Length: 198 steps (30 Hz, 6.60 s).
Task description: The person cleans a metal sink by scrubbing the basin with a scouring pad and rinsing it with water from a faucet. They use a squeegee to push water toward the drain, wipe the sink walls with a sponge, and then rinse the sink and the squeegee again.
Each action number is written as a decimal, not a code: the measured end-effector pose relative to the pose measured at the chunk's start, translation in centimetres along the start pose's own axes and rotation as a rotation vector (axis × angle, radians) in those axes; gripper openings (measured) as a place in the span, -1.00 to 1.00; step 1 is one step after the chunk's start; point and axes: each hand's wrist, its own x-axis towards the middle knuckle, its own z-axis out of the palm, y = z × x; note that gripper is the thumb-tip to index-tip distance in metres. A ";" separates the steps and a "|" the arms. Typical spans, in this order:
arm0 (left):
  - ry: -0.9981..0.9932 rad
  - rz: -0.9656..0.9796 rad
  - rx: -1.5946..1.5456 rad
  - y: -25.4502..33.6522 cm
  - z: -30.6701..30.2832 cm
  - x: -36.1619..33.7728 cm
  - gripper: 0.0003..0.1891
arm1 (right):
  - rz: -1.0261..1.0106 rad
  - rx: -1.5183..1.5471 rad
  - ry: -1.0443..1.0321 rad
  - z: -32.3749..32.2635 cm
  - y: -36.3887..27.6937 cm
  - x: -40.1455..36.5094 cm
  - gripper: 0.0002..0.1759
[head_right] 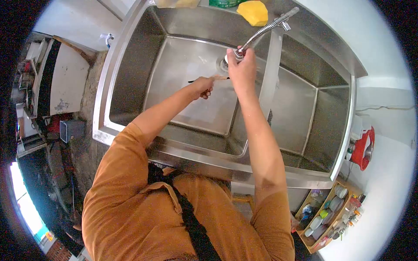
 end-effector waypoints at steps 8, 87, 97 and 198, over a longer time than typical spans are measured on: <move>0.070 0.062 -0.131 -1.5 -0.7 -1.0 -0.72 | 0.146 0.106 -0.098 -0.1 2.1 1.1 -0.36; 0.415 0.252 0.178 -8.7 -6.9 -23.2 -0.65 | 0.696 -0.620 -0.493 -11.6 41.5 -9.5 -0.15; 0.518 0.412 0.164 -10.9 -8.7 -23.8 -0.65 | 0.390 -0.310 -0.289 -21.7 7.5 1.2 -0.26; 0.542 0.632 0.268 -12.7 -10.0 -23.1 -0.58 | 0.030 -1.264 -0.517 1.7 -14.0 21.1 -0.40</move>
